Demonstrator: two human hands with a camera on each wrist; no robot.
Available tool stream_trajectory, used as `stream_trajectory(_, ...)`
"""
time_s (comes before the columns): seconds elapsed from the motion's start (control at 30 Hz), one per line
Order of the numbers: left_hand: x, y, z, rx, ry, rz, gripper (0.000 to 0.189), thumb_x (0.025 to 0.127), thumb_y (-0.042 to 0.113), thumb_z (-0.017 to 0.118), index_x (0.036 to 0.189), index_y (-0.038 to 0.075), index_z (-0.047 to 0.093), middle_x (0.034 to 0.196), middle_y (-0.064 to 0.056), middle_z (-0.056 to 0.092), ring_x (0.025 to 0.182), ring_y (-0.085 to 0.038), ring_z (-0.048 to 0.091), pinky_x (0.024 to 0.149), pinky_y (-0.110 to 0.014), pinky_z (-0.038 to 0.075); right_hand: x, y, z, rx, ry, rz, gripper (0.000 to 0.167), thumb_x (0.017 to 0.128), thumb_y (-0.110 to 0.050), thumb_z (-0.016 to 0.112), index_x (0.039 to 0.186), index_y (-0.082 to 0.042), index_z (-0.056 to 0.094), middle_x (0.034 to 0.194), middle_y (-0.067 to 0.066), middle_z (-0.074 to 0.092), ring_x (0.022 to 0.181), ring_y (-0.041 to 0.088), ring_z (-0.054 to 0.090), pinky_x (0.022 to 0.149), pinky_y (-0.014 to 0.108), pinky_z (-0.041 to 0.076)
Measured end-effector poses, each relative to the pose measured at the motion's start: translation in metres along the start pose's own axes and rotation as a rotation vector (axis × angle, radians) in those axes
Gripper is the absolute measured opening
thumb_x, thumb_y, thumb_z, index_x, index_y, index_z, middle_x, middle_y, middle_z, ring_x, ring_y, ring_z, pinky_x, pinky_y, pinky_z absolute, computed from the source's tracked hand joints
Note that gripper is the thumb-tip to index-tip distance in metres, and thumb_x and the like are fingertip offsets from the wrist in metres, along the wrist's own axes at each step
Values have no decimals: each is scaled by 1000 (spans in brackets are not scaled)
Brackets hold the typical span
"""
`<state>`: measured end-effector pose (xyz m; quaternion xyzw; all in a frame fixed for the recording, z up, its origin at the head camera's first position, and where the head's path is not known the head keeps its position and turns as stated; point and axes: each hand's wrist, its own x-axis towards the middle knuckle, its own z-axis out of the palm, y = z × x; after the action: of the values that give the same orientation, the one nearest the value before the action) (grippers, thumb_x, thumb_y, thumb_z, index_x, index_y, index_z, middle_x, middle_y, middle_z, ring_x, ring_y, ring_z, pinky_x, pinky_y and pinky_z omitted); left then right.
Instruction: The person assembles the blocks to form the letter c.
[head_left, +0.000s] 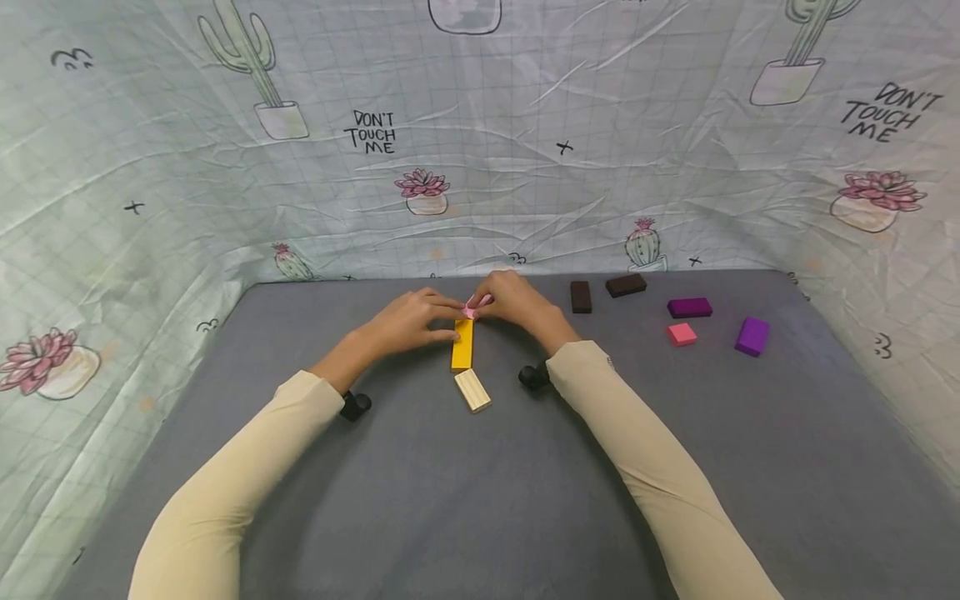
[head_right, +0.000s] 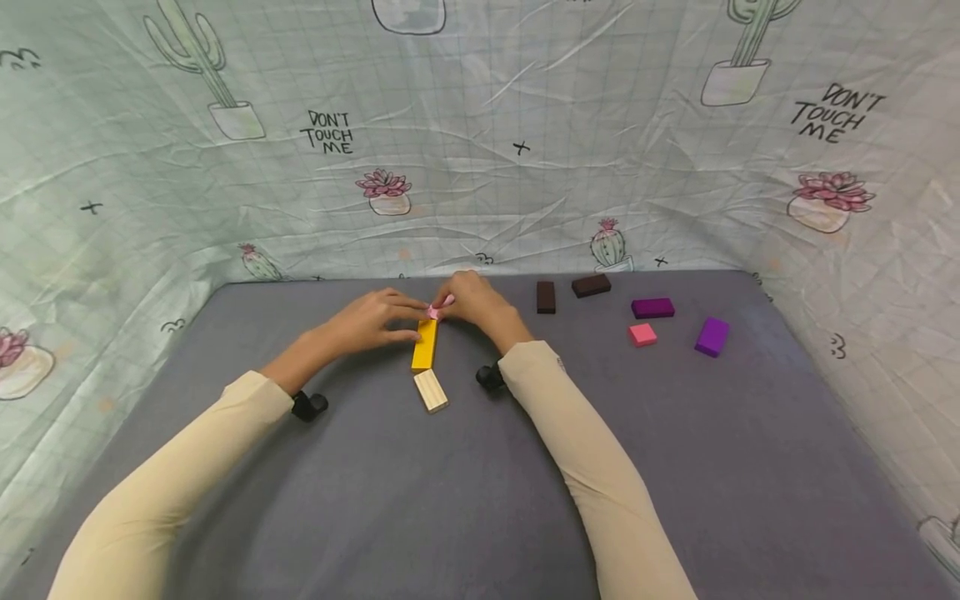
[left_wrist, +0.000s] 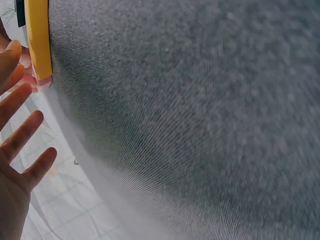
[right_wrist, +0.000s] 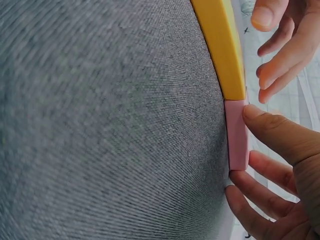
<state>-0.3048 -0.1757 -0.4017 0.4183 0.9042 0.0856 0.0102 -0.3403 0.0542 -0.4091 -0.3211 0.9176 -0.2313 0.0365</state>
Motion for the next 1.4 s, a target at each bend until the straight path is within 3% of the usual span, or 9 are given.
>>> stream_trajectory(0.27, 1, -5, 6, -2, -18, 8, 43, 95, 42, 72, 132, 21, 71, 141, -2, 63, 123, -28, 55, 100, -49, 47, 1, -1, 2, -15, 7, 10, 22, 90, -23, 80, 108, -11, 81, 105, 3, 77, 96, 17, 69, 86, 34, 55)
stream_trajectory(0.77, 1, -8, 6, 22, -41, 59, 38, 97, 39, 69, 128, 19, 73, 145, 1, 60, 123, -27, 54, 96, -48, 48, 2, -2, 3, -23, 12, 29, 19, 90, -24, 80, 104, -12, 82, 103, 4, 76, 95, 17, 69, 83, 32, 55)
stream_trajectory(1.4, 5, -7, 5, 12, -40, 48, 39, 95, 41, 71, 128, 20, 74, 143, 2, 61, 123, -27, 54, 96, -48, 49, 0, -2, 0, -37, -7, 21, 20, 89, -23, 81, 105, -11, 82, 103, 3, 76, 95, 18, 69, 84, 32, 55)
